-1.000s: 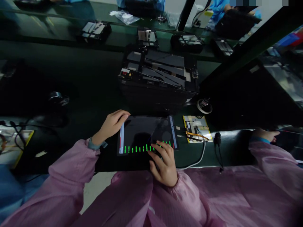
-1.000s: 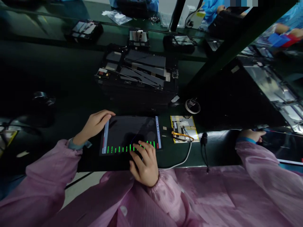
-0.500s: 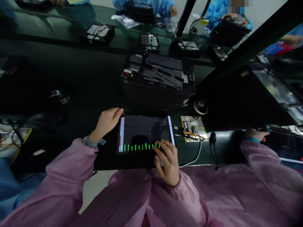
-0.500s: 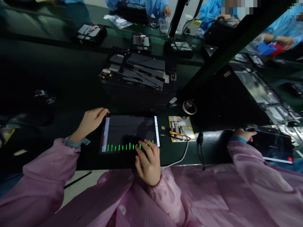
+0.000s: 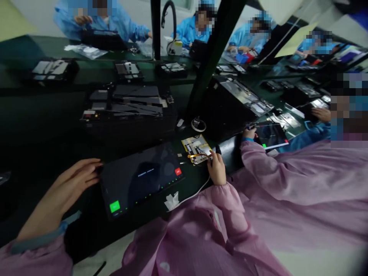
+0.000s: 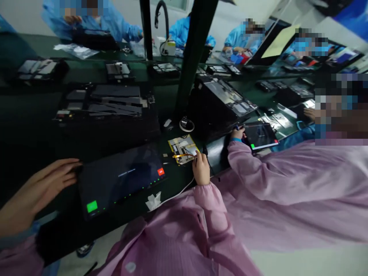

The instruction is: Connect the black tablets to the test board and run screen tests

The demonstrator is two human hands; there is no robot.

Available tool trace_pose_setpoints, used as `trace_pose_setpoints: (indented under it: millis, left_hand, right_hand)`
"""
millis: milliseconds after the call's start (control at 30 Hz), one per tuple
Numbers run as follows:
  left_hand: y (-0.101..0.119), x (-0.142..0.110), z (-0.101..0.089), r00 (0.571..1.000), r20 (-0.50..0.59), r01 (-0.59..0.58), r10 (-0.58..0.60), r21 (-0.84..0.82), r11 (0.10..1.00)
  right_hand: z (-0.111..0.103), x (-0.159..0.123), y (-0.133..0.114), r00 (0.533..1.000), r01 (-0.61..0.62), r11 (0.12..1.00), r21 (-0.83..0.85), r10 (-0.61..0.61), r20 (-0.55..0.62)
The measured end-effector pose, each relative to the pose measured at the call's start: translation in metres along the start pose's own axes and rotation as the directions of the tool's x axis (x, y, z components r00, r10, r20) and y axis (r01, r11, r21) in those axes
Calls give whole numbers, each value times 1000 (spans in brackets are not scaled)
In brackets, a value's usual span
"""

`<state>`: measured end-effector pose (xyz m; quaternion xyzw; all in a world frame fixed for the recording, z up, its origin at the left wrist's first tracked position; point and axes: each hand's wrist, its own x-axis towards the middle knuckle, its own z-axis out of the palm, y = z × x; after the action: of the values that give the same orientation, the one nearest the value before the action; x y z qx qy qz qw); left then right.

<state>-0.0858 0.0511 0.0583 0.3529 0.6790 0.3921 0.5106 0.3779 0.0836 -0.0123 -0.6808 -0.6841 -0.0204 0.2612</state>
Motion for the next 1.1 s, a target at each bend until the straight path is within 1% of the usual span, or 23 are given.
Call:
trace_pose_setpoints:
  millis: [33, 100, 167, 233, 300, 400, 467, 500, 567, 667, 700, 733, 800, 867, 900, 933, 1000, 1033, 1100]
  left_hand:
    - [0, 0, 3, 999, 30, 13, -12, -60, 998]
    - [-2, 0, 10, 997, 71, 21, -13, -113, 993]
    - [-7, 2, 17, 993, 105, 63, -51, -108, 992]
    - [-10, 2, 23, 988, 122, 108, -94, -116, 987]
    - [-12, 1, 27, 991, 101, 103, -87, -168, 980]
    - [-13, 1, 29, 998, 46, 52, -41, -286, 957]
    - [-14, 5, 26, 999, 22, 51, -46, -335, 941]
    - [-14, 8, 25, 998, 16, 57, -55, -343, 938]
    - [-15, 13, 21, 997, 6, 70, -72, -341, 938]
    - [-15, 17, 19, 996, -22, 78, -90, -331, 941]
    - [-15, 17, 19, 996, -30, 75, -90, -328, 942]
    - [-14, 17, 20, 995, -38, 70, -87, -325, 943]
    - [-13, 15, 22, 995, -59, 58, -81, -318, 946]
    - [-12, 13, 24, 993, -99, 37, -71, -311, 950]
    - [-12, 12, 26, 991, -117, 23, -62, -304, 952]
    - [-12, 10, 27, 990, -133, 11, -53, -295, 956]
    - [-12, 6, 32, 983, -180, -19, -32, -273, 962]
    - [-11, 3, 34, 978, -208, -37, -19, -259, 965]
    - [-9, -1, 39, 965, -264, -70, 7, -233, 970]
  right_hand:
    - [2, 4, 1, 1000, -22, 1000, -12, 22, 1]
    - [3, 10, 4, 996, -87, 996, -28, 87, 2]
    - [1, 12, 8, 988, -151, 988, -18, 151, 20]
    - [-1, 9, 10, 985, -170, 985, 23, 169, 36]
    - [-1, 5, 9, 993, -114, 991, 72, 112, 27]
    - [3, 2, 3, 999, 27, 994, 109, -30, 24]
    - [5, 5, 0, 997, 54, 991, 120, -60, 50]
    - [5, 7, 1, 997, 35, 992, 122, -42, 61]
    - [2, 12, 5, 997, -46, 993, 108, 39, 66]
    - [-14, 16, 9, 986, -167, 979, 113, 168, 1]
    - [-21, 17, 8, 983, -173, 974, 147, 179, -28]
    - [-28, 17, 4, 985, -153, 968, 201, 167, -53]
    - [-38, 18, -11, 993, -56, 935, 349, 87, -74]
    - [-41, 20, -36, 997, 70, 867, 493, -54, -46]
    - [-38, 22, -49, 990, 128, 832, 539, -140, -20]
    - [-33, 25, -61, 973, 182, 806, 563, -229, 13]
    - [-18, 33, -81, 923, 277, 787, 551, -378, 76]
    - [-10, 37, -87, 896, 319, 786, 529, -433, 103]
    - [6, 45, -90, 849, 383, 779, 497, -509, 142]
